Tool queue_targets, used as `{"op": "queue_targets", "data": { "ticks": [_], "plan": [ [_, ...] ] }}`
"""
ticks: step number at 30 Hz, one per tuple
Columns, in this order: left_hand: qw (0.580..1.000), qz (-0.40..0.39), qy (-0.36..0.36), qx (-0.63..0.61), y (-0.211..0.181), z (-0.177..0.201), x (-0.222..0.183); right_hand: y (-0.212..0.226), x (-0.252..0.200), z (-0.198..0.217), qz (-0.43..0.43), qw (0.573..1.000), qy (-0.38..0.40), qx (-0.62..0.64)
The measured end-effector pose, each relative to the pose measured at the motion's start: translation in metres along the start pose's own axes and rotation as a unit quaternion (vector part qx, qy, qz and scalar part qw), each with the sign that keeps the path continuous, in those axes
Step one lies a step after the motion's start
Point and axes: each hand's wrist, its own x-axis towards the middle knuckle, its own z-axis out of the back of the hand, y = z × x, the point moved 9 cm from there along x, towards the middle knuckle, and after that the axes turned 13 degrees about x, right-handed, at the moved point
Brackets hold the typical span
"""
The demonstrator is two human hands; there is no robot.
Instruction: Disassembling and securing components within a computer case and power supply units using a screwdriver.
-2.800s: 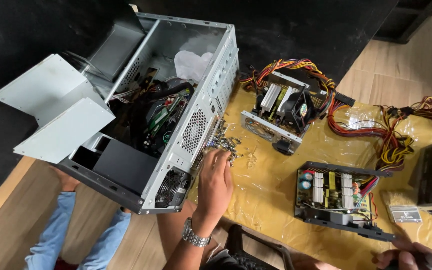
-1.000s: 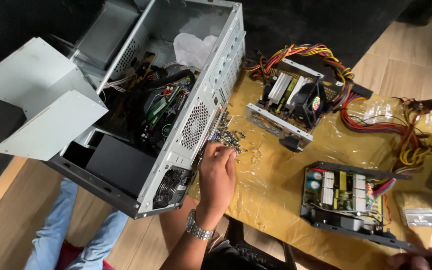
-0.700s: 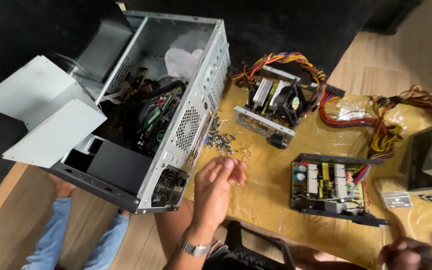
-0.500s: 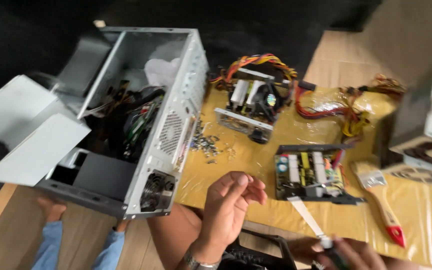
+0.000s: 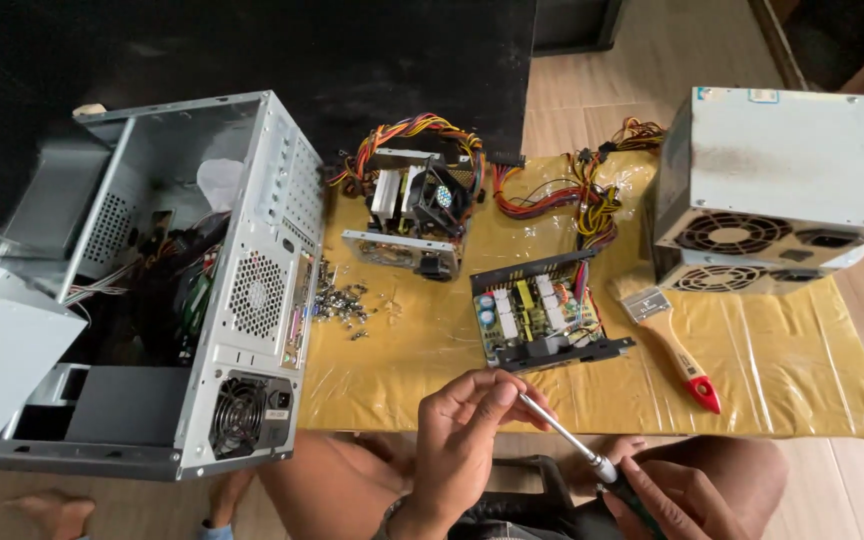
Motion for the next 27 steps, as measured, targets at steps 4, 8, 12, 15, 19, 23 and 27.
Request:
{"op": "queue_targets", "data": {
  "ticks": [4, 8, 12, 15, 19, 23, 27],
  "plan": [
    [1.000, -0.006, 0.010, 0.001, 0.002, -0.005, -0.002, 0.005, 0.002, 0.007, 0.003, 1.000, -0.010, -0.014],
    [0.999, -0.010, 0.008, 0.035, -0.002, -0.007, -0.004, 0.010, 0.008, 0.014, -0.017, 1.000, -0.011, 0.005],
    [0.990, -0.025, 0.050, 0.130, -0.009, -0.015, -0.002, -0.001, 0.009, 0.011, -0.041, 0.997, 0.036, 0.057],
    [0.986, -0.020, 0.084, 0.139, -0.005, -0.022, -0.001, -0.004, 0.012, 0.013, -0.104, 0.972, 0.029, 0.211],
    [0.975, -0.061, 0.080, 0.197, -0.016, -0.043, 0.004, -0.022, -0.008, 0.021, -0.283, 0.923, 0.003, 0.260],
    [0.830, -0.300, 0.014, 0.471, -0.064, -0.074, 0.014, -0.020, -0.015, 0.040, -0.300, 0.920, -0.055, 0.247],
    [0.661, -0.380, 0.061, 0.644, -0.043, -0.108, 0.032, -0.029, -0.032, 0.047, -0.361, 0.907, -0.092, 0.199]
  ]
}}
